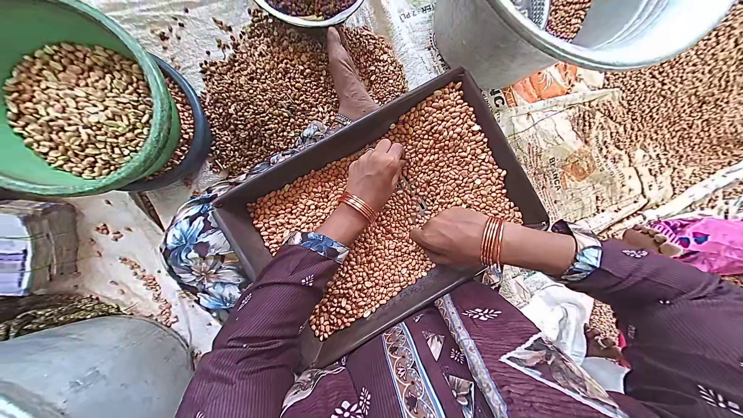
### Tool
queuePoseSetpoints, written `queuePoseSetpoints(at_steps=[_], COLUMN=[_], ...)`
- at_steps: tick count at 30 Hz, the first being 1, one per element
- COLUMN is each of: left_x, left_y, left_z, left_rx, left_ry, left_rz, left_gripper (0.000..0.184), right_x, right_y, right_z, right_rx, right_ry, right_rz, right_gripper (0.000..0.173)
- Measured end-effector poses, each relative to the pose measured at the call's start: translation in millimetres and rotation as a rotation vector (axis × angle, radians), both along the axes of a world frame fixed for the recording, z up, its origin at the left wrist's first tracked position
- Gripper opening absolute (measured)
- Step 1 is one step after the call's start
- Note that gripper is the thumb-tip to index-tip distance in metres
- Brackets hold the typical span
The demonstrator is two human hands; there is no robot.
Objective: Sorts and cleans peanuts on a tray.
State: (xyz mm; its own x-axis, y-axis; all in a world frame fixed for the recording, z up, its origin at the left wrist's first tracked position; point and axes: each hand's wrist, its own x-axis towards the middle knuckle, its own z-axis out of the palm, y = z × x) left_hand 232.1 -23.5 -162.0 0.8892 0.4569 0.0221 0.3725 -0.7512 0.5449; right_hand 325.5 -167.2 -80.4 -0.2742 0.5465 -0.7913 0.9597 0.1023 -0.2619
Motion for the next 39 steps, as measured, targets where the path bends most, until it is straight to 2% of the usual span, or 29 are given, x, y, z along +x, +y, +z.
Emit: queuePoseSetpoints(at_steps=[3,5,7,8,11,13,16,18,20,22,24,26,28,31,34,36,37,39], left_x=[-1.8,-1.7,-0.1,-0.1,1.9,3.9,7.8,8.1,6.0,4.0,5.4,7.2,7.6,-1.7,-20.4,-31.9,-37.3,-50.0], left_y=[5.0,6.6,7.7,8.1,6.7,2.6,-1.9,-3.2,-4.6,-8.0,-8.7,-7.4,-2.9,11.7,28.7,37.7,40.5,49.4], left_z=[-2.6,1.3,4.8,6.1,-3.3,-8.3,-5.0,-1.2,5.0,14.0,5.7,1.6,-2.3,2.7,27.9,43.4,49.5,54.5], left_rx=[-0.217,-0.502,-0.748,-0.738,-0.363,-0.187,-0.018,0.05,0.082,0.076,0.133,0.115,0.03,-0.236,-0.626,-0.955,-1.103,-1.287], left_ry=[-0.143,-0.236,-0.261,-0.248,-0.179,-0.106,0.013,0.06,0.086,0.12,0.092,0.09,0.051,-0.214,-0.484,-0.659,-0.725,-0.803], left_rz=[0.115,0.201,0.235,0.21,0.054,-0.003,-0.052,-0.084,-0.102,-0.09,-0.11,-0.117,-0.11,-0.033,0.141,0.245,0.284,0.297], left_gripper=[0.023,0.02,0.025,0.024,0.023,0.022,0.024,0.025,0.021,0.021,0.024,0.024,0.024,0.02,0.013,0.009,0.013,0.024], right_x=[-3.2,-2.2,1.0,2.9,6.5,4.8,2.6,9.3,24.8,40.6,48.7,51.8,53.5,65.1,69.3,48.3,35.6,23.3], right_y=[6.4,7.5,6.1,4.5,0.0,-1.0,3.5,15.3,36.3,56.5,67.8,70.1,68.6,72.0,84.8,97.2,99.9,99.4], right_z=[2.1,2.0,-1.5,-4.3,-15.2,-18.6,-17.5,-7.9,20.1,59.1,86.2,98.1,97.4,77.6,37.4,0.8,-13.8,-21.3], right_rx=[-0.055,-0.062,-0.029,0.001,0.111,0.125,0.078,0.127,0.354,0.754,1.122,1.28,1.266,1.104,0.748,0.474,0.402,0.403], right_ry=[-0.014,0.002,0.042,0.079,0.255,0.4,0.518,0.521,0.453,0.341,0.233,0.224,0.209,0.099,-0.14,-0.332,-0.326,-0.05], right_rz=[0.002,-0.007,-0.014,-0.019,-0.034,-0.047,-0.028,-0.019,-0.071,-0.193,-0.338,-0.378,-0.355,-0.359,-0.443,-0.509,-0.502,-0.394], right_gripper=[0.019,0.019,0.019,0.018,0.013,0.01,0.012,0.01,0.008,0.016,0.026,0.024,0.021,0.022,0.027,0.036,0.04,0.039])
